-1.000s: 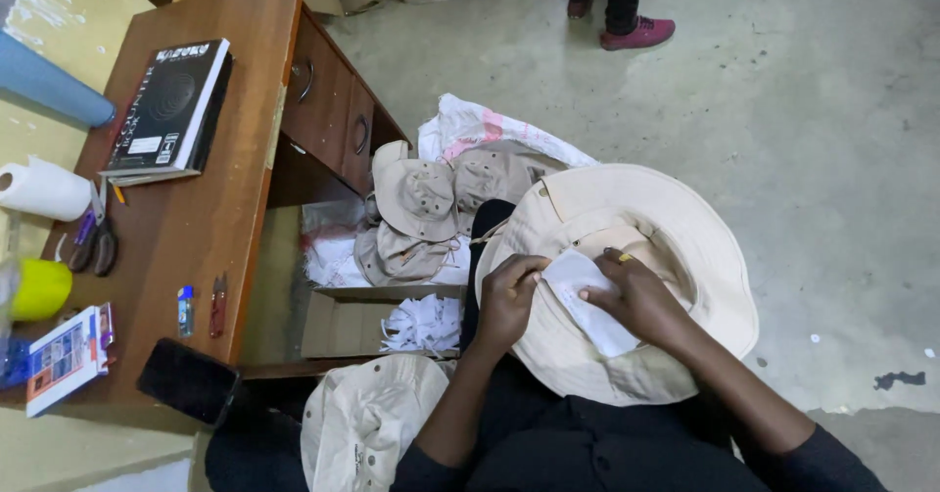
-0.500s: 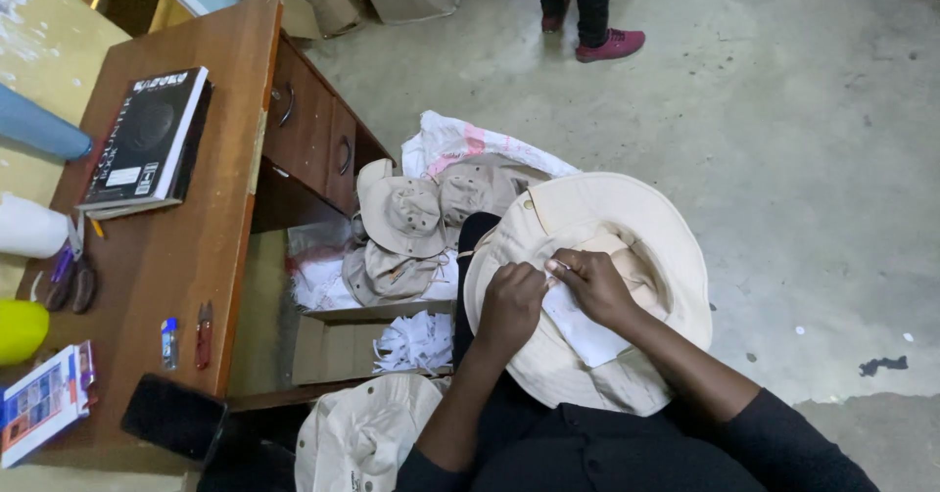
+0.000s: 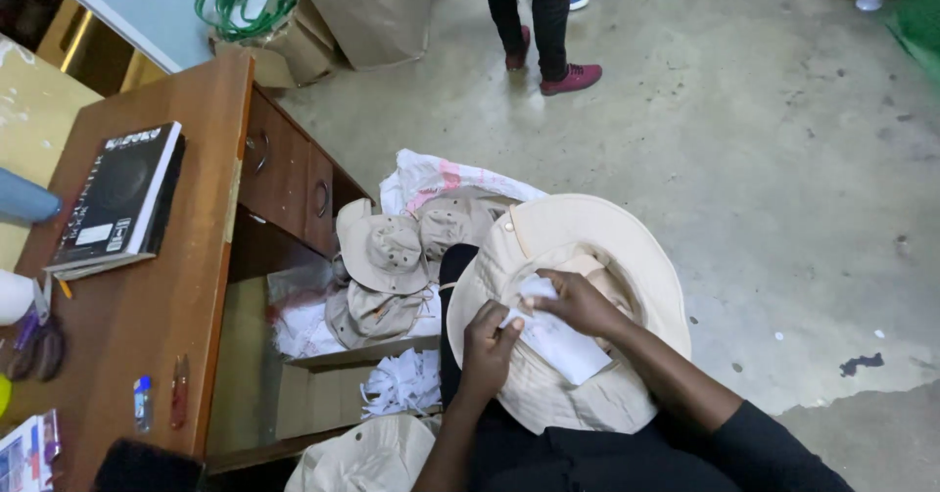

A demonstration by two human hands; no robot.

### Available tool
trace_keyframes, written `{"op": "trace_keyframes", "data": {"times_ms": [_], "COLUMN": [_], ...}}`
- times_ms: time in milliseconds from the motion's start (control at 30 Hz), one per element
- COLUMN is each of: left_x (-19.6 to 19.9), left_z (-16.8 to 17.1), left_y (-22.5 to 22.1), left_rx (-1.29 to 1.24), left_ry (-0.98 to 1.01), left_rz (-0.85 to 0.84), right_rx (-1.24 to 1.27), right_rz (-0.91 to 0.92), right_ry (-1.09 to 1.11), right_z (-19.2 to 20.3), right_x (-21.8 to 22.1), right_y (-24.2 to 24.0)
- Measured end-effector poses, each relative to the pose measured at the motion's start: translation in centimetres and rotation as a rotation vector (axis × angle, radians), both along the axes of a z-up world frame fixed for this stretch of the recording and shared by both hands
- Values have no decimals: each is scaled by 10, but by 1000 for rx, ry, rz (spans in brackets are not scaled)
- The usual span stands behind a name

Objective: Inspecting a beige bucket hat for quality control by checking the embroidery and interior.

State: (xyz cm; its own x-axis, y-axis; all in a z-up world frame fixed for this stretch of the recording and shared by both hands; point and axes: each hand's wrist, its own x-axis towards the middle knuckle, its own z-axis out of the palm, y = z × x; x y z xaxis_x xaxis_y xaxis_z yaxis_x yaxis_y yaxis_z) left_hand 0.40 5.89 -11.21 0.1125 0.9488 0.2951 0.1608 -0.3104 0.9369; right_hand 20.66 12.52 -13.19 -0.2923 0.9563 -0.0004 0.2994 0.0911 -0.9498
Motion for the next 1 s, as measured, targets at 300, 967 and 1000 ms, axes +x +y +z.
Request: {"op": "trace_keyframes", "data": {"times_ms": [300, 967, 1000], "left_x": [-13, 10, 8], "left_z": [2, 38, 44], "left_y": [8, -4, -2], "left_rx": [-4, 119, 127], "left_ry": [0, 1085, 1091], "left_rz": [-152, -196, -195], "right_rx": [-372, -106, -99], "right_rz": [250, 106, 102], "right_ry": [71, -374, -369], "right_z": [38, 32, 36], "right_x": [18, 15, 16], "right_y": [-16, -33, -33]}}
